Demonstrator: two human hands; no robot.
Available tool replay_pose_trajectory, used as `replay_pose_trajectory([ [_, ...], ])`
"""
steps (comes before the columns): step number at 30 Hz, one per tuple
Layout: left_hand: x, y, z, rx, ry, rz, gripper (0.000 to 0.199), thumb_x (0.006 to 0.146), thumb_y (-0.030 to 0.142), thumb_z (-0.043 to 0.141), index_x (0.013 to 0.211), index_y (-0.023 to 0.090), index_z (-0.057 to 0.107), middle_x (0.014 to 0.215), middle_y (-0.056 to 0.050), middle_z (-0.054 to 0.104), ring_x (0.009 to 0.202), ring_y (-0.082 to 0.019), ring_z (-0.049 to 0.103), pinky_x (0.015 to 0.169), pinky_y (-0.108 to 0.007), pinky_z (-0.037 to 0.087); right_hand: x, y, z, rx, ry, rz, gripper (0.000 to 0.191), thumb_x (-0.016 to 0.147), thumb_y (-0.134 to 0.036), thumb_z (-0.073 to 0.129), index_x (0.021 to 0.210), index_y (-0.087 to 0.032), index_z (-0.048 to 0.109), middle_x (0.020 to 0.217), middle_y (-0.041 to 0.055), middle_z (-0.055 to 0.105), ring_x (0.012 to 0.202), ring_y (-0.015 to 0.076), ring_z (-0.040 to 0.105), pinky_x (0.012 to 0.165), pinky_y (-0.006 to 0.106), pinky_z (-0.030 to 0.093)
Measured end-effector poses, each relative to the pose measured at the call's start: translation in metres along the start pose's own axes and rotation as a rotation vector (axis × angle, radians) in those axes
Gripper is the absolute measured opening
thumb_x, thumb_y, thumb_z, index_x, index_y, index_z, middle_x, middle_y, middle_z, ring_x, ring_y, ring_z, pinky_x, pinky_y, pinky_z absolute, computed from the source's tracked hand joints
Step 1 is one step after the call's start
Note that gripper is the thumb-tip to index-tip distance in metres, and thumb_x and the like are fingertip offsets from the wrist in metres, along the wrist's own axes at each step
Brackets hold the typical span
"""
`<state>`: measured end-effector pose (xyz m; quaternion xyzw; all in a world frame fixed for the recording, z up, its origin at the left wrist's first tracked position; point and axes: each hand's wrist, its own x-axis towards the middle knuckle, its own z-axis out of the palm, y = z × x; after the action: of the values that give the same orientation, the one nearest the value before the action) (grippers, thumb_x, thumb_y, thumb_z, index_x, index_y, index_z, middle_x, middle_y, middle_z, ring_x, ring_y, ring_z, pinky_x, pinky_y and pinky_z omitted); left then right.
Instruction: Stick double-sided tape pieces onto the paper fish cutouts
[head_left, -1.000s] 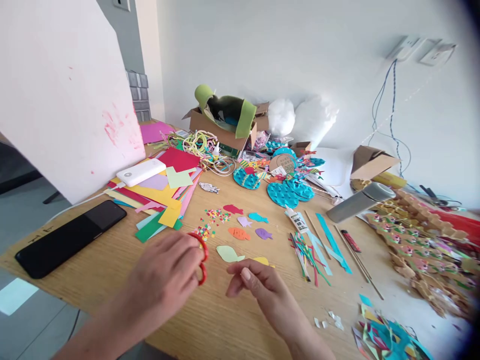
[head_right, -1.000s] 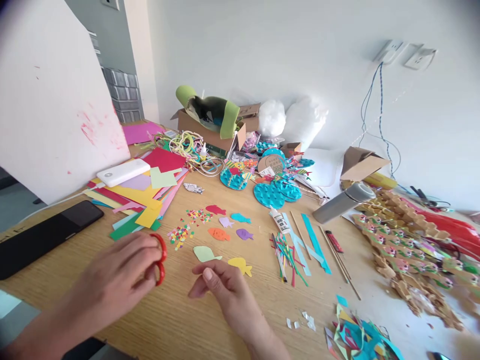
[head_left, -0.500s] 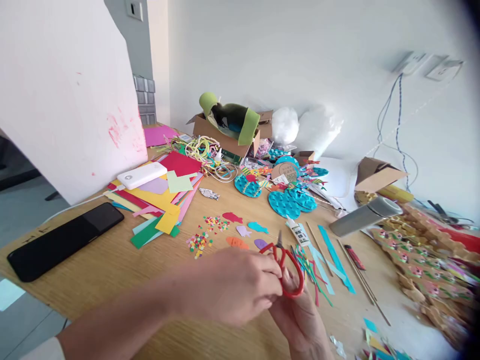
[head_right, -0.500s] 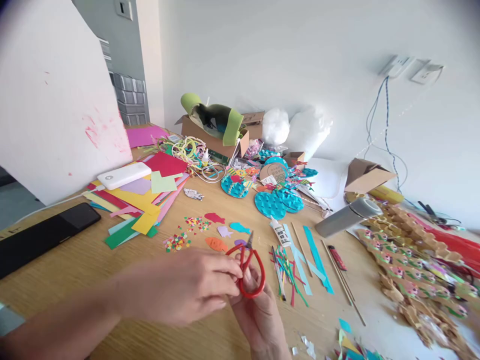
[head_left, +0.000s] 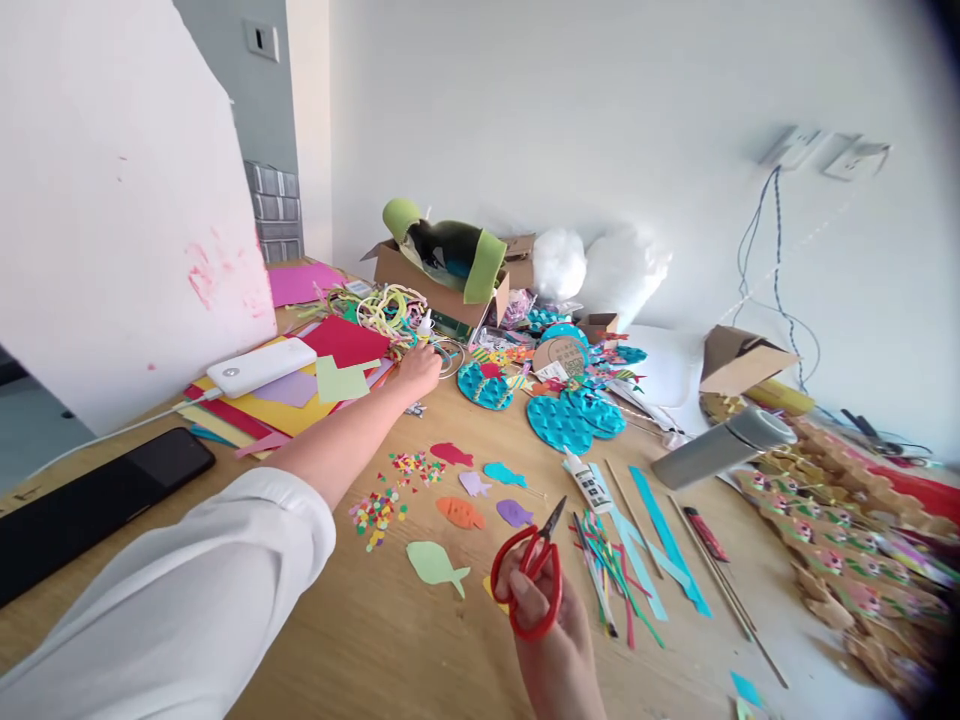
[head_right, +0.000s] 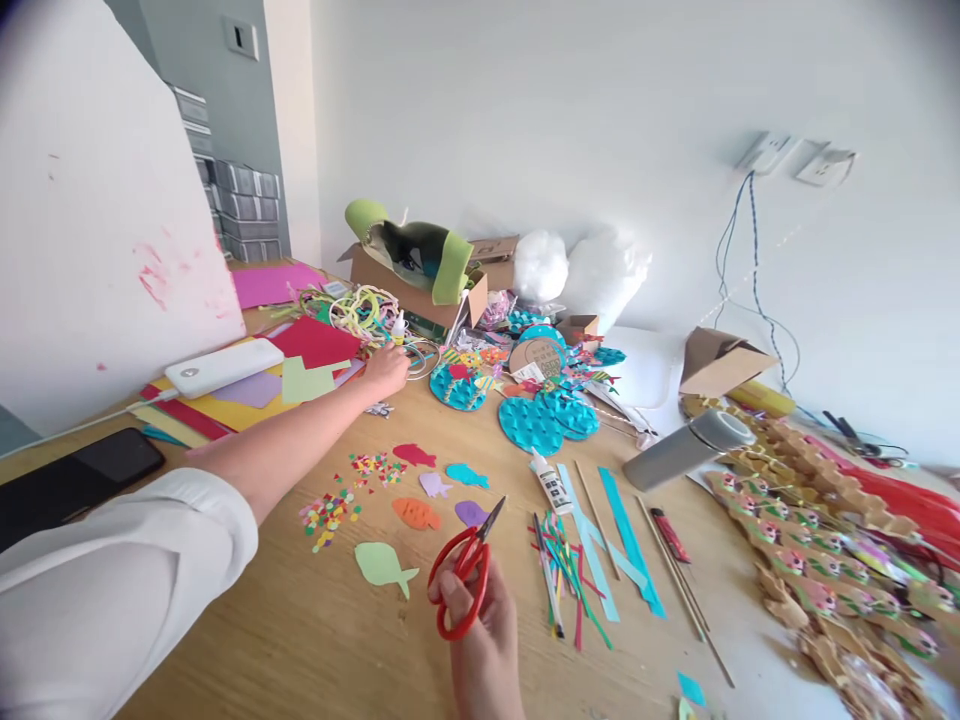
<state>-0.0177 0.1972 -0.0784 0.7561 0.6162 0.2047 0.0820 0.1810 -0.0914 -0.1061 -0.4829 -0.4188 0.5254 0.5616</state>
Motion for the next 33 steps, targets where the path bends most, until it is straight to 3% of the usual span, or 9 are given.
replay_pose_trajectory([
  [4, 0.012, -0.008, 0.015, -0.086, 0.043, -0.011, 0.035, 0.090, 0.033, 0.058, 0.119, 0.014, 0.057, 0.123, -0.012, 0.058, 0.106, -0.023, 0.059, 0.090, -0.045, 0.051, -0.003, 0.008, 0.001, -0.042, 0.000, 0.054, 0.029, 0.073, -0.046, 0.072, 0.080, -0.021, 0.060, 0.068, 0.0008, 0.057, 0.063, 0.0152, 0.051, 0.059, 0.026, 0.041],
  [7, 0.014, -0.012, 0.016, -0.209, 0.090, -0.009, 0.018, 0.086, 0.019, 0.061, 0.099, 0.009, 0.066, 0.114, -0.016, 0.061, 0.117, -0.029, 0.051, 0.100, -0.047, 0.041, -0.004, 0.007, 0.001, -0.067, 0.005, 0.072, 0.030, 0.073, -0.048, 0.072, 0.080, -0.022, 0.059, 0.067, 0.0012, 0.057, 0.062, 0.0164, 0.052, 0.059, 0.028, 0.043],
  [11, 0.011, -0.008, 0.000, -0.422, 0.175, -0.026, 0.013, 0.082, 0.010, 0.057, 0.077, 0.008, 0.069, 0.112, -0.020, 0.061, 0.126, -0.034, 0.039, 0.106, -0.044, 0.030, -0.005, -0.002, 0.001, -0.103, -0.032, 0.058, 0.029, 0.074, -0.046, 0.072, 0.079, -0.021, 0.058, 0.069, 0.0015, 0.058, 0.064, 0.0157, 0.053, 0.060, 0.027, 0.044],
  [14, 0.002, 0.004, -0.023, -0.619, 0.159, -0.049, 0.016, 0.086, 0.015, 0.054, 0.079, 0.010, 0.068, 0.103, -0.017, 0.064, 0.113, -0.031, 0.052, 0.098, -0.044, 0.038, -0.007, -0.011, 0.002, -0.180, -0.116, 0.025, 0.025, 0.076, -0.041, 0.071, 0.079, -0.021, 0.057, 0.073, 0.0022, 0.062, 0.066, 0.0153, 0.055, 0.058, 0.025, 0.045],
  [19, -0.053, 0.034, -0.059, -0.992, -0.092, 0.059, 0.018, 0.091, 0.022, 0.049, 0.092, 0.014, 0.066, 0.092, -0.010, 0.070, 0.086, -0.019, 0.067, 0.080, -0.038, 0.051, -0.008, -0.024, 0.001, -0.218, -0.018, -0.078, 0.022, 0.080, -0.038, 0.069, 0.089, -0.022, 0.058, 0.090, 0.0074, 0.069, 0.076, 0.0183, 0.062, 0.061, 0.027, 0.049],
  [22, -0.105, 0.054, -0.066, -1.637, -0.485, 0.126, 0.011, 0.087, 0.022, 0.057, 0.087, 0.013, 0.064, 0.090, -0.011, 0.071, 0.086, -0.022, 0.068, 0.084, -0.042, 0.051, -0.004, -0.037, -0.004, -0.138, 0.090, -0.134, 0.024, 0.079, -0.036, 0.070, 0.092, -0.022, 0.055, 0.106, 0.0094, 0.068, 0.082, 0.0203, 0.066, 0.066, 0.031, 0.051],
  [25, -0.150, 0.067, -0.060, -1.758, -0.707, 0.102, 0.012, 0.083, 0.022, 0.063, 0.084, 0.011, 0.065, 0.084, -0.012, 0.070, 0.083, -0.024, 0.069, 0.082, -0.041, 0.052, 0.001, -0.050, -0.010, -0.093, 0.207, -0.215, 0.028, 0.077, -0.034, 0.073, 0.094, -0.022, 0.054, 0.114, 0.0092, 0.067, 0.075, 0.0167, 0.066, 0.064, 0.030, 0.051],
  [28, -0.177, 0.066, -0.052, -1.829, -0.707, 0.006, 0.009, 0.084, 0.018, 0.061, 0.082, 0.010, 0.066, 0.078, -0.009, 0.068, 0.083, -0.022, 0.068, 0.079, -0.037, 0.053, 0.006, -0.059, -0.014, -0.097, 0.226, -0.234, 0.034, 0.072, -0.033, 0.077, 0.092, -0.023, 0.053, 0.117, 0.0092, 0.066, 0.073, 0.0152, 0.063, 0.057, 0.027, 0.049],
  [33, -0.186, 0.052, -0.051, -1.935, -0.488, -0.118, 0.008, 0.083, 0.015, 0.059, 0.079, 0.011, 0.066, 0.071, -0.006, 0.063, 0.080, -0.021, 0.067, 0.073, -0.034, 0.054, 0.023, -0.059, -0.005, -0.122, 0.040, -0.123, 0.043, 0.062, -0.033, 0.084, 0.087, -0.022, 0.050, 0.111, 0.0092, 0.069, 0.073, 0.0155, 0.062, 0.060, 0.029, 0.050],
])
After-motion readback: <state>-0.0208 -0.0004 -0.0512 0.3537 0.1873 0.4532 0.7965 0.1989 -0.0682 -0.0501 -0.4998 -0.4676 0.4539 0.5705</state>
